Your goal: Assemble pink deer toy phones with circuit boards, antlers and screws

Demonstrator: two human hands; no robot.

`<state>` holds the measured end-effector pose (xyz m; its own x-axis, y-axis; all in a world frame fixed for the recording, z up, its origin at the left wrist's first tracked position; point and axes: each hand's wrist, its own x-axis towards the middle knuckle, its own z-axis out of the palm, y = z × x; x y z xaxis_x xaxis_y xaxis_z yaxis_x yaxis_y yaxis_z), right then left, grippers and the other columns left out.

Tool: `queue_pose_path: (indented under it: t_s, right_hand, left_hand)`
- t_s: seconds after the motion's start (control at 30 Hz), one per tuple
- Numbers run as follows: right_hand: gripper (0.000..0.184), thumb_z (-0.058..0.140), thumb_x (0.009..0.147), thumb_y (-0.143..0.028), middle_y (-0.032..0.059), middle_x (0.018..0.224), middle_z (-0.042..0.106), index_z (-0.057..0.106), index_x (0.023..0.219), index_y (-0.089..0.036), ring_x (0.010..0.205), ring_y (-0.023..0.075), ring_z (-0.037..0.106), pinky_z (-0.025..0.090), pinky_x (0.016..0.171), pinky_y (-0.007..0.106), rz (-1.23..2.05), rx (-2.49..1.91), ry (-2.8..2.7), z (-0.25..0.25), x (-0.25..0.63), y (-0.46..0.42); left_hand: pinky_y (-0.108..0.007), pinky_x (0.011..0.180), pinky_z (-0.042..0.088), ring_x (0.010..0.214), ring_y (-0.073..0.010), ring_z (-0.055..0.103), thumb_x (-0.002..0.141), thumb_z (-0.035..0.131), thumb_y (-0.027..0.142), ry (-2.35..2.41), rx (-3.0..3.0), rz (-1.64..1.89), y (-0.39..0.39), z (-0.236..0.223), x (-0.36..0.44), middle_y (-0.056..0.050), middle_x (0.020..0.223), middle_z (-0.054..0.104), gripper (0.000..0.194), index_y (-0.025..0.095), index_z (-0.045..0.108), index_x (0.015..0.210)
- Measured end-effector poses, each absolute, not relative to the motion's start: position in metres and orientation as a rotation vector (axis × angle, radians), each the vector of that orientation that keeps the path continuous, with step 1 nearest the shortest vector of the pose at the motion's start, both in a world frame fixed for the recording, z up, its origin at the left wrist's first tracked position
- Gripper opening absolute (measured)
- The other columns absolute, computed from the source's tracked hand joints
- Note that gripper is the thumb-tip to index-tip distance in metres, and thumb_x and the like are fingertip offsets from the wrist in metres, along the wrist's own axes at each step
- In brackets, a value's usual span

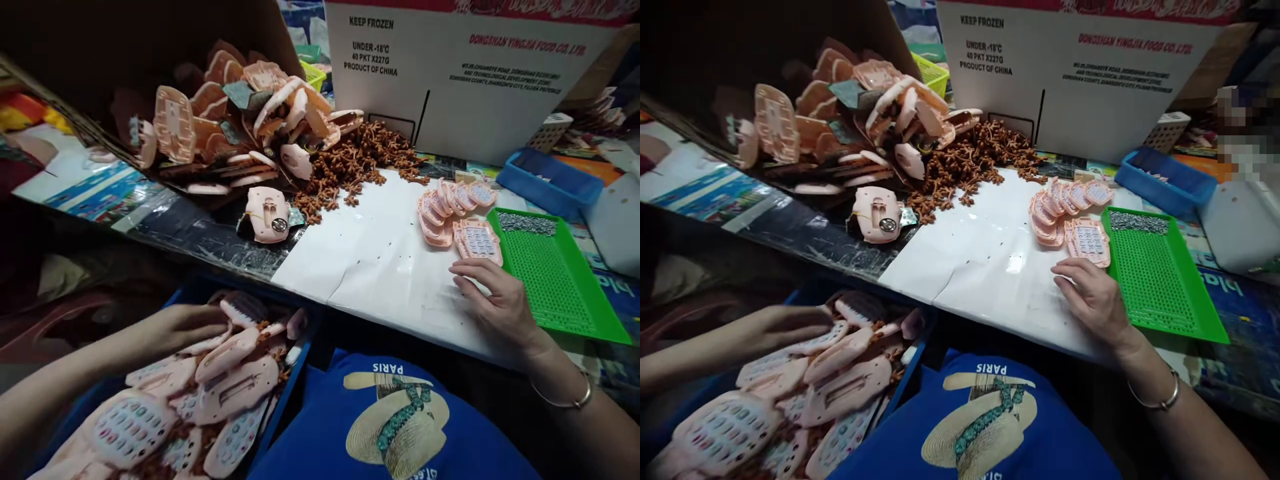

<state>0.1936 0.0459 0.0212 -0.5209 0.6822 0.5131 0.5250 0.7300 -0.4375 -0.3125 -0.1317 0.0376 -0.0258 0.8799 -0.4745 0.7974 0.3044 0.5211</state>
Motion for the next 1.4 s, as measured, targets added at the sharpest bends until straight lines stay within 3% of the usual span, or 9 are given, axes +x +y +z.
queue_pose_path:
  t_s: [0.1, 0.2, 0.43, 0.67, 0.8, 0.97, 1.07, 1.17, 1.4]
  right_hand:
    - [0.015, 0.06, 0.094, -0.019, 0.0069, 0.102, 0.071, 0.068, 0.106, -0.019, 0.095, 0.0181, 0.069, 0.057, 0.085, 0.032, 0.276, -0.822, -2.364, 0.016, 0.187, 0.042]
    - [0.016, 0.058, 0.095, -0.021, 0.007, 0.1, 0.072, 0.069, 0.107, -0.019, 0.09, 0.0183, 0.07, 0.059, 0.08, 0.032, 0.27, -0.725, -2.461, 0.007, 0.182, 0.037]
    - [0.017, 0.056, 0.095, -0.028, 0.0059, 0.097, 0.075, 0.07, 0.104, -0.023, 0.086, 0.0207, 0.074, 0.063, 0.075, 0.032, 0.32, -0.69, -2.467, -0.006, 0.192, 0.038]
    - [0.016, 0.059, 0.091, -0.031, 0.004, 0.094, 0.077, 0.07, 0.103, -0.03, 0.08, 0.0249, 0.076, 0.067, 0.066, 0.035, 0.469, -0.674, -2.462, -0.004, 0.19, 0.049]
    - [0.016, 0.059, 0.091, -0.031, 0.0042, 0.093, 0.077, 0.071, 0.101, -0.029, 0.08, 0.0251, 0.076, 0.067, 0.067, 0.036, 0.466, -0.666, -2.458, -0.002, 0.19, 0.047]
    - [0.014, 0.059, 0.092, -0.03, 0.0045, 0.093, 0.076, 0.071, 0.099, -0.027, 0.083, 0.0231, 0.075, 0.066, 0.07, 0.033, 0.45, -0.675, -2.475, 0.002, 0.189, 0.045]
    - [0.014, 0.059, 0.092, -0.029, 0.0045, 0.095, 0.076, 0.071, 0.099, -0.027, 0.084, 0.0222, 0.075, 0.065, 0.072, 0.032, 0.44, -0.675, -2.481, -0.001, 0.189, 0.045]
    - [0.014, 0.06, 0.092, -0.03, 0.0055, 0.095, 0.075, 0.072, 0.099, -0.027, 0.084, 0.0229, 0.074, 0.064, 0.072, 0.033, 0.441, -0.684, -2.484, -0.006, 0.189, 0.045]
    - [0.015, 0.061, 0.091, -0.032, 0.0062, 0.099, 0.075, 0.072, 0.1, -0.029, 0.088, 0.0253, 0.074, 0.064, 0.075, 0.035, 0.605, -0.77, -2.392, 0.003, 0.182, 0.038]
  left_hand:
    - [-0.025, 0.08, 0.052, 0.089, -0.0194, 0.069, 0.091, 0.052, 0.05, 1.658, 1.717, 0.213, -0.07, 0.067, -0.261, 0.0, 0.1, 0.077, 0.035, 0.024, 0.073, 0.104]
    - [-0.027, 0.081, 0.051, 0.087, -0.0195, 0.068, 0.091, 0.052, 0.05, 1.684, 2.029, 0.358, -0.007, 0.077, -0.229, -0.006, 0.096, 0.075, 0.038, 0.018, 0.072, 0.1]
    - [-0.041, 0.095, 0.048, 0.116, -0.0303, 0.058, 0.091, 0.053, 0.04, 2.674, 2.111, 0.381, 0.075, 0.086, -0.259, -0.012, 0.117, 0.063, 0.032, 0.021, 0.068, 0.112]
    - [-0.051, 0.105, 0.042, 0.13, -0.0386, 0.045, 0.08, 0.061, 0.067, 2.699, 1.901, 0.153, 0.05, 0.073, -0.269, -0.02, 0.14, 0.047, 0.084, 0.019, 0.041, 0.146]
    - [-0.057, 0.102, 0.045, 0.134, -0.0427, 0.04, 0.078, 0.066, 0.051, 2.602, 1.88, 0.121, 0.042, 0.056, -0.25, -0.021, 0.156, 0.029, 0.086, 0.021, 0.032, 0.151]
    - [-0.054, 0.105, 0.043, 0.133, -0.0406, 0.04, 0.07, 0.065, 0.026, 2.537, 1.95, 0.26, 0.047, 0.052, -0.252, -0.019, 0.152, 0.033, 0.085, 0.018, 0.035, 0.149]
    - [-0.05, 0.116, 0.033, 0.141, -0.0366, 0.034, 0.069, 0.067, 0.024, 2.523, 2.013, 0.514, 0.048, 0.056, -0.261, -0.019, 0.154, 0.031, 0.086, 0.016, 0.034, 0.148]
    - [-0.045, 0.122, 0.024, 0.146, -0.0329, 0.028, 0.066, 0.071, 0.029, 2.358, 2.016, 1.079, 0.048, 0.066, -0.27, -0.019, 0.153, 0.031, 0.089, 0.016, 0.035, 0.146]
    - [-0.04, 0.107, 0.048, 0.131, -0.0272, 0.052, 0.066, 0.059, 0.035, 1.517, 1.303, 1.855, 0.048, 0.105, -0.252, -0.005, 0.147, 0.046, 0.077, 0.034, 0.037, 0.14]
